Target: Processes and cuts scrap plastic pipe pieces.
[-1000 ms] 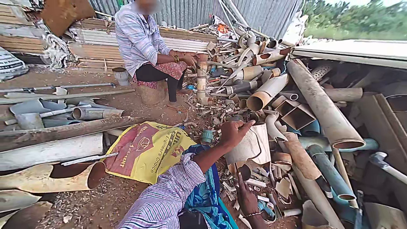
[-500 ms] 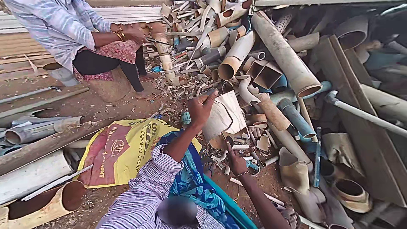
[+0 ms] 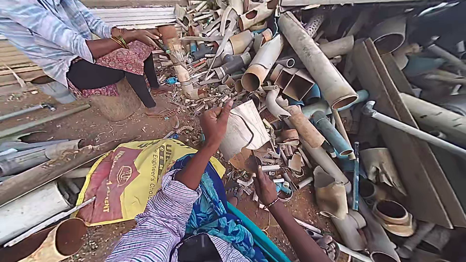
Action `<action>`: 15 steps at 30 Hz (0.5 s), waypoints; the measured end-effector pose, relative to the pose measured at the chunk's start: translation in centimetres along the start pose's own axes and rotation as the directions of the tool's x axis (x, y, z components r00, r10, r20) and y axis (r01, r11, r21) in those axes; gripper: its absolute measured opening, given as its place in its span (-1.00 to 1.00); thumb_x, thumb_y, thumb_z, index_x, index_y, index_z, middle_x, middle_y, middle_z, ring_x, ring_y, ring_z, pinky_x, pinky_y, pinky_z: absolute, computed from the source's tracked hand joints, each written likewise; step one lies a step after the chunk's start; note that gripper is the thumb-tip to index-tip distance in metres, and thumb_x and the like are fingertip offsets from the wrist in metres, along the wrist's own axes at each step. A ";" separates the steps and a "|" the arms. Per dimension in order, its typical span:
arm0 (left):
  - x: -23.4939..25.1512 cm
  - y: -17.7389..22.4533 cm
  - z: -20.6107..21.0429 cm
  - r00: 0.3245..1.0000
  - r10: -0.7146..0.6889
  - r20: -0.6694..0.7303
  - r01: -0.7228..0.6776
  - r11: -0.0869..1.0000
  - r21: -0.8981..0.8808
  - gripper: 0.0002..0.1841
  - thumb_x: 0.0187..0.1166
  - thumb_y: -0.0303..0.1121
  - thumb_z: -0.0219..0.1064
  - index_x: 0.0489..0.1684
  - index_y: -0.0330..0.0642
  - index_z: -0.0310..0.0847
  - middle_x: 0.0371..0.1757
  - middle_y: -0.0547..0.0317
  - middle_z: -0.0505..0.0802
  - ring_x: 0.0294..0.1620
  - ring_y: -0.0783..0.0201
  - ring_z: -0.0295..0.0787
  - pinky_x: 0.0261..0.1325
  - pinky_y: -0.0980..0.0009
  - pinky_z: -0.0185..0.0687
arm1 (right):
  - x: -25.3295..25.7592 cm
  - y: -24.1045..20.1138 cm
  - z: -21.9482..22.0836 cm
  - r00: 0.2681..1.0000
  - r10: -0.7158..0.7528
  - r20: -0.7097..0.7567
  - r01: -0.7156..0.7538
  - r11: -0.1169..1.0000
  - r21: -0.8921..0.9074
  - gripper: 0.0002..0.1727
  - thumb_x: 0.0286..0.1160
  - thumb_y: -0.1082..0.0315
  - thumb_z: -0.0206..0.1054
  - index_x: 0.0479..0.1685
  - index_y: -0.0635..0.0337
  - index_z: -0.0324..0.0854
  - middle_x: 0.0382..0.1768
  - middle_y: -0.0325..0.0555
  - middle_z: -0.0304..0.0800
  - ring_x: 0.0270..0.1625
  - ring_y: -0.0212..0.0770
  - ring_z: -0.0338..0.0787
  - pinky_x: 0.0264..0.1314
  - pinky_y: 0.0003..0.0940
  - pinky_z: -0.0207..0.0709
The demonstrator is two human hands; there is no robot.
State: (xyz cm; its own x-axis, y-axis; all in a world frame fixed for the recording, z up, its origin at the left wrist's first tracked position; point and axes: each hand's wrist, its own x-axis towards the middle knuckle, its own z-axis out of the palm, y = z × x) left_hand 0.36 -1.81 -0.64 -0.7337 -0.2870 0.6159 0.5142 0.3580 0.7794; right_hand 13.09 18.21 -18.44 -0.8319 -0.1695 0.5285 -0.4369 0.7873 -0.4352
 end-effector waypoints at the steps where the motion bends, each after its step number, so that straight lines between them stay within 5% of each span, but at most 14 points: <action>1: 0.0 0.0 0.0 1.000 -0.007 -0.005 0.007 1.000 -0.006 -0.40 0.68 -0.15 0.33 -0.91 0.06 0.17 -0.86 0.55 0.24 -0.82 0.56 0.07 -0.62 0.48 0.09 | -0.2 0.2 0.2 0.997 0.045 0.063 -0.044 0.999 -0.017 -0.45 0.55 0.40 0.22 0.52 0.50 0.50 -0.24 0.43 0.82 -0.43 0.37 0.85 -0.46 0.21 0.66; 3: -0.1 -0.2 0.0 1.000 0.018 -0.018 -0.018 1.000 0.002 -0.40 0.69 -0.14 0.32 -0.92 0.05 0.17 -0.86 0.53 0.24 -0.82 0.55 0.08 -0.62 0.47 0.10 | -0.1 0.3 -0.1 0.880 0.254 0.401 -0.237 0.967 -0.093 -0.36 0.76 0.35 0.12 0.84 0.21 0.17 0.07 0.46 0.79 -0.09 0.47 0.85 -0.03 0.35 0.64; 4: 0.0 -0.2 0.0 0.999 0.041 -0.021 -0.040 0.999 0.013 -0.40 0.69 -0.13 0.32 -0.92 0.05 0.17 -0.85 0.53 0.25 -0.81 0.55 0.08 -0.61 0.47 0.10 | -0.3 0.4 0.2 0.871 0.260 0.417 -0.244 0.965 -0.093 -0.35 0.75 0.36 0.12 0.84 0.22 0.17 0.09 0.46 0.79 -0.09 0.48 0.85 -0.03 0.36 0.63; 6: 0.0 -0.1 -0.3 0.998 0.058 -0.024 -0.057 0.998 0.037 -0.38 0.67 -0.12 0.32 -0.93 0.05 0.15 -0.85 0.52 0.25 -0.81 0.54 0.08 -0.59 0.45 0.09 | -1.3 0.8 1.2 0.981 0.083 0.176 -0.080 0.996 -0.028 -0.43 0.58 0.42 0.23 0.59 0.47 0.45 -0.13 0.44 0.84 -0.36 0.41 0.87 -0.37 0.28 0.68; 8: -0.1 -0.1 -0.8 0.999 0.034 -0.021 -0.033 0.999 0.043 -0.37 0.68 -0.14 0.33 -0.94 0.05 0.11 -0.86 0.52 0.22 -0.82 0.54 0.05 -0.62 0.47 0.06 | -1.5 0.9 1.9 0.995 -0.087 -0.050 0.086 0.996 -0.026 -0.50 0.48 0.39 0.23 0.34 0.57 0.62 -0.27 0.38 0.84 -0.54 0.26 0.84 -0.61 0.10 0.64; 10: -0.1 -0.1 -0.9 0.999 0.018 -0.029 -0.017 0.999 0.033 -0.39 0.68 -0.15 0.33 -0.93 0.04 0.16 -0.86 0.52 0.23 -0.82 0.55 0.06 -0.61 0.48 0.07 | -1.3 0.7 1.6 0.999 -0.029 0.043 0.031 0.998 -0.050 -0.48 0.53 0.39 0.21 0.44 0.50 0.58 -0.23 0.40 0.84 -0.50 0.29 0.85 -0.55 0.13 0.65; 12: 0.0 -0.5 -0.6 0.998 0.042 -0.046 -0.040 0.998 0.043 -0.38 0.69 -0.13 0.32 -0.94 0.03 0.17 -0.87 0.50 0.25 -0.83 0.53 0.07 -0.63 0.46 0.08 | -0.3 0.1 0.3 0.871 0.248 0.423 -0.217 0.969 -0.122 -0.36 0.78 0.35 0.08 0.85 0.20 0.14 0.13 0.42 0.78 -0.11 0.41 0.86 -0.04 0.31 0.65; 13: 0.1 -0.8 -0.6 0.997 0.054 -0.047 -0.051 0.997 0.061 -0.37 0.68 -0.08 0.32 -0.95 0.00 0.22 -0.87 0.45 0.30 -0.83 0.48 0.13 -0.63 0.40 0.12 | -0.3 0.3 0.4 0.853 0.273 0.444 -0.245 0.962 -0.120 -0.35 0.78 0.34 0.08 0.87 0.18 0.11 0.13 0.42 0.79 -0.08 0.43 0.86 -0.01 0.33 0.64; 15: 0.3 -1.3 -0.6 0.994 0.089 -0.060 -0.084 0.993 0.083 -0.37 0.67 -0.05 0.33 -0.96 -0.01 0.26 -0.87 0.42 0.35 -0.82 0.46 0.19 -0.63 0.38 0.17 | -1.1 0.5 1.0 0.957 0.149 0.249 -0.143 0.989 -0.045 -0.39 0.64 0.40 0.18 0.70 0.40 0.34 -0.07 0.45 0.84 -0.28 0.45 0.87 -0.26 0.35 0.67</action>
State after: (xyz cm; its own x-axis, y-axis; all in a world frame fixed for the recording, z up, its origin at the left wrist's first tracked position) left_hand -0.29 -2.87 -1.35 -0.6572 -0.3065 0.6886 0.5356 0.4529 0.7128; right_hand 13.43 18.24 -19.93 -0.9464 -0.1922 0.2596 -0.2981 0.8290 -0.4732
